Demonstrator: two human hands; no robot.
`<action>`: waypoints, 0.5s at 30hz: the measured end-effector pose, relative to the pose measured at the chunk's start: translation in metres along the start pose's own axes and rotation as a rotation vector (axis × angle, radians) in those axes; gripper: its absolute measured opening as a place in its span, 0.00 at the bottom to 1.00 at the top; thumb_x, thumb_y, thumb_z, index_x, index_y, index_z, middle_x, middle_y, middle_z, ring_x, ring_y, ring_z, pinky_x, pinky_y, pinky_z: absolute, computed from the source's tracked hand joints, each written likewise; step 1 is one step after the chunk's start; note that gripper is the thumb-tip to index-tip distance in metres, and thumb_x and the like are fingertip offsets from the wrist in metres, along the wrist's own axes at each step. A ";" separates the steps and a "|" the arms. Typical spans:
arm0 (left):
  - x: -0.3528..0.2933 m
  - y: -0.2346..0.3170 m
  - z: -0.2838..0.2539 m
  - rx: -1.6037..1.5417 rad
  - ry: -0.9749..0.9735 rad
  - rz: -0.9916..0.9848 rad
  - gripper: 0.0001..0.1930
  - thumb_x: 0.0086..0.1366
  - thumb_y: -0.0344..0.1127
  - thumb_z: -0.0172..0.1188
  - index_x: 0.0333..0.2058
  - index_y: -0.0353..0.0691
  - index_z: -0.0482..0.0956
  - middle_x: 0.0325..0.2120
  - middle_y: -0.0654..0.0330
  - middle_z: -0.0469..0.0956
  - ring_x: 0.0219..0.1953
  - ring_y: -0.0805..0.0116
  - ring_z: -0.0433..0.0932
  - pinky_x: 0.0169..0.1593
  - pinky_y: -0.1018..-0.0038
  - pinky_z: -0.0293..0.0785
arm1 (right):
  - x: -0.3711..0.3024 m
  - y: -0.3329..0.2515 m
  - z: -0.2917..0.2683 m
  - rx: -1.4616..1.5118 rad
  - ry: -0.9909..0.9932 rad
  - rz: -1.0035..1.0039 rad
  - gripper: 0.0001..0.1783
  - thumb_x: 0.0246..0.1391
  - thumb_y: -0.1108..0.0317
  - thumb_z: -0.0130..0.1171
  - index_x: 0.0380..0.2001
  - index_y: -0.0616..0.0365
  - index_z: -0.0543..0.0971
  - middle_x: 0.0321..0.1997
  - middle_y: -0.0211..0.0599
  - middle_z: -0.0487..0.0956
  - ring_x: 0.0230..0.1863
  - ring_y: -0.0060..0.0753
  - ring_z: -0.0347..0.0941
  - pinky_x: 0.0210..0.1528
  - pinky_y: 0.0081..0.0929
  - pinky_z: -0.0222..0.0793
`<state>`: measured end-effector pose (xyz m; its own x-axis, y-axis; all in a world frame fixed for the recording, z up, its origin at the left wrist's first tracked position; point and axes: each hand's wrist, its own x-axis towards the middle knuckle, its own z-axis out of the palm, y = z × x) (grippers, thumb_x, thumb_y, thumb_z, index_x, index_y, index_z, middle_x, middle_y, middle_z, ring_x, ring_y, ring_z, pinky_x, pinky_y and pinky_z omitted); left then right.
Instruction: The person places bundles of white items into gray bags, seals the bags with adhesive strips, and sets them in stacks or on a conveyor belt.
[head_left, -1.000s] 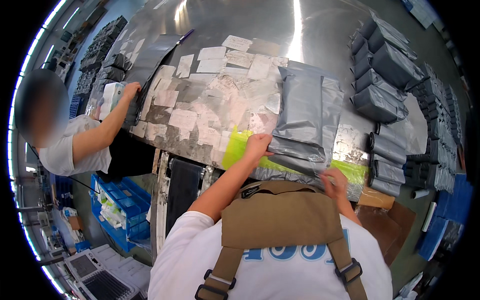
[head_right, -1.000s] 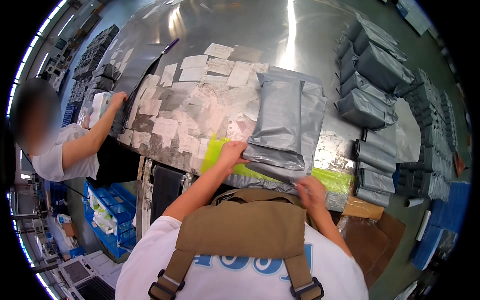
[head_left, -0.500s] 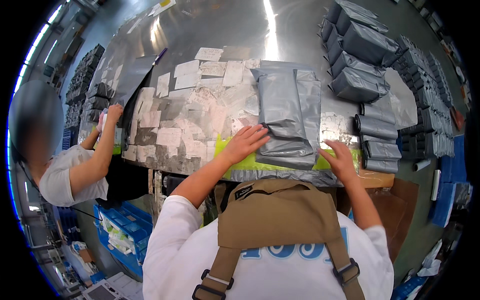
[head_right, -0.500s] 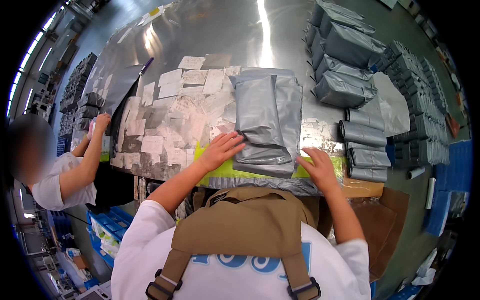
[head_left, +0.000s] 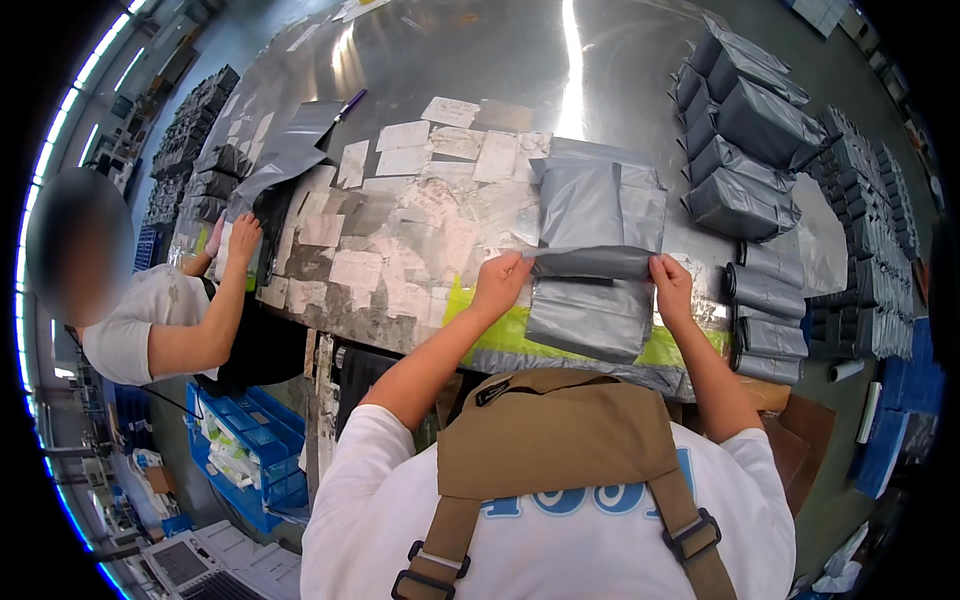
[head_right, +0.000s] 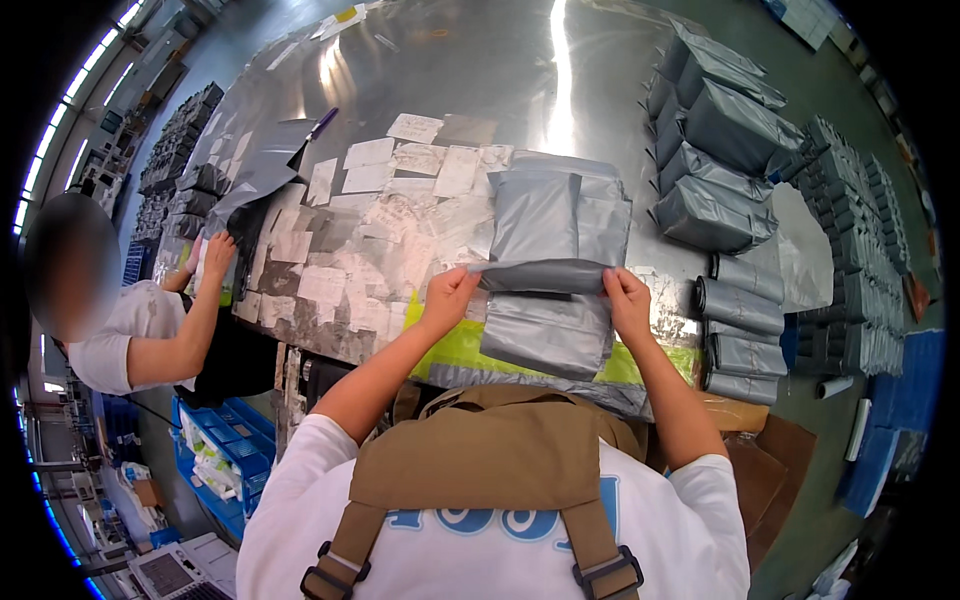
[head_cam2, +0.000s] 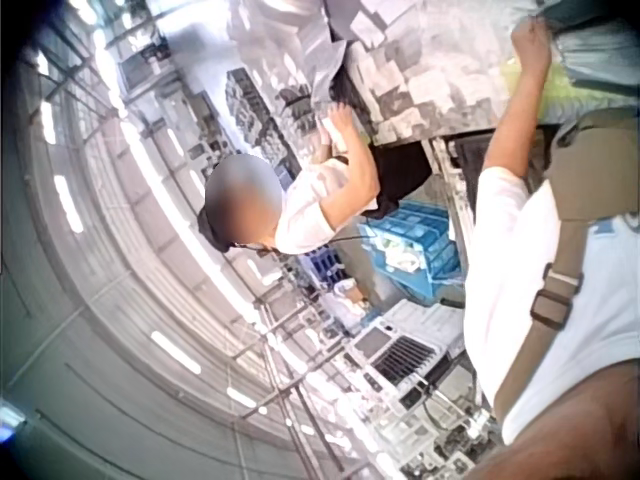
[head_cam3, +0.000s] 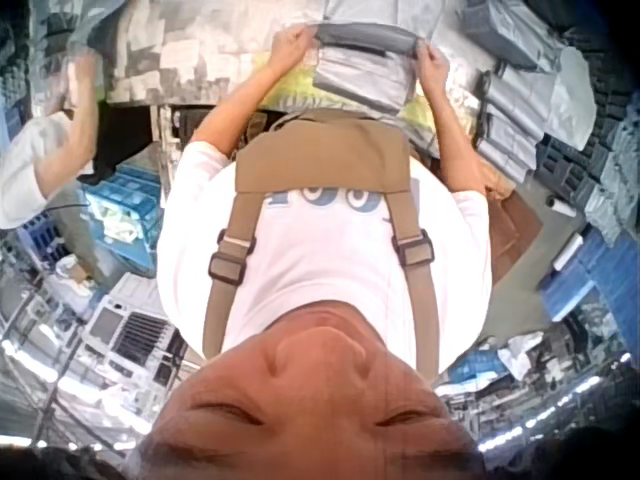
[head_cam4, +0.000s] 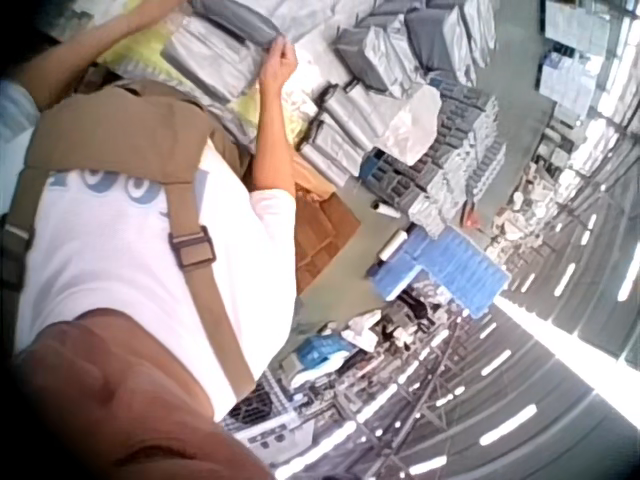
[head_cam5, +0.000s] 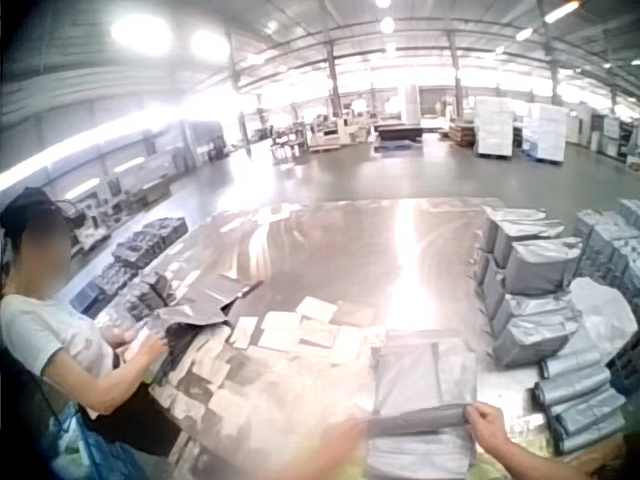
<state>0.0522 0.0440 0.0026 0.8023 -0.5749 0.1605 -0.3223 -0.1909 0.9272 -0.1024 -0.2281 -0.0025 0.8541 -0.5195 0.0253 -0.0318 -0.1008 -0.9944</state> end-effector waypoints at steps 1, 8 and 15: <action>0.005 0.005 0.001 -0.039 0.011 -0.114 0.15 0.66 0.37 0.55 0.22 0.33 0.72 0.16 0.63 0.68 0.22 0.73 0.66 0.29 0.75 0.65 | 0.004 -0.006 0.009 0.090 0.062 0.007 0.16 0.63 0.61 0.52 0.27 0.60 0.76 0.22 0.21 0.71 0.26 0.13 0.65 0.29 0.16 0.64; 0.021 0.006 0.034 -0.351 0.307 -0.259 0.20 0.66 0.39 0.55 0.17 0.37 0.66 0.15 0.73 0.59 0.21 0.83 0.55 0.23 0.78 0.53 | 0.025 -0.011 0.022 0.092 0.150 0.115 0.17 0.62 0.58 0.53 0.25 0.58 0.77 0.19 0.19 0.69 0.20 0.12 0.62 0.22 0.16 0.60; 0.014 -0.020 0.055 -0.186 0.233 -0.462 0.15 0.61 0.36 0.58 0.19 0.35 0.70 0.13 0.67 0.65 0.18 0.79 0.60 0.23 0.74 0.57 | 0.034 0.017 0.027 -0.413 -0.050 0.305 0.16 0.55 0.58 0.58 0.23 0.61 0.77 0.15 0.33 0.70 0.20 0.28 0.69 0.23 0.29 0.63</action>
<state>0.0420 -0.0041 -0.0329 0.9360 -0.2693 -0.2265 0.1673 -0.2257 0.9597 -0.0596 -0.2244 -0.0211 0.7974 -0.5372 -0.2750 -0.4776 -0.2831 -0.8317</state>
